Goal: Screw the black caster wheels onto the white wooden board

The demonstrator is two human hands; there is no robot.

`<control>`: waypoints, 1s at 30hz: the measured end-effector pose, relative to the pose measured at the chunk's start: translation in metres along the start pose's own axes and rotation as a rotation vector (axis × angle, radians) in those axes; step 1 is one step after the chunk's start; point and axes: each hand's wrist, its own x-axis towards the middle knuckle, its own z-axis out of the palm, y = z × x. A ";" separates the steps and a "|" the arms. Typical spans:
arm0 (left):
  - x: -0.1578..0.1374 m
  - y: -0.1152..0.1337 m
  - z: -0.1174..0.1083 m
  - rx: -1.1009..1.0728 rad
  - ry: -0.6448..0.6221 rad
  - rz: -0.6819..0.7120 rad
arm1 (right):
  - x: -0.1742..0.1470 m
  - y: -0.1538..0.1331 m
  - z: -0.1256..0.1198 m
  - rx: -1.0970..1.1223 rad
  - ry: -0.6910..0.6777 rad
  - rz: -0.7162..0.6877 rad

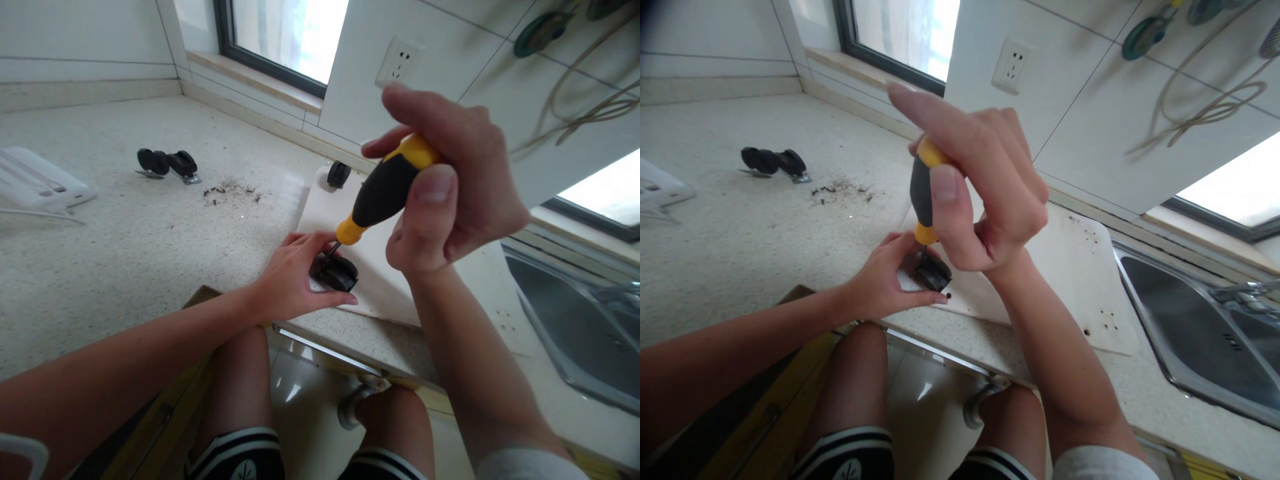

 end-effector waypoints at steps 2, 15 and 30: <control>0.000 0.000 0.000 -0.003 0.003 0.010 | -0.002 0.005 -0.002 0.017 0.015 0.008; -0.001 -0.002 0.001 -0.005 0.013 0.019 | 0.006 -0.023 0.013 0.042 0.018 0.361; 0.002 -0.001 0.000 -0.031 0.006 0.078 | -0.010 -0.004 0.002 -0.005 0.087 0.019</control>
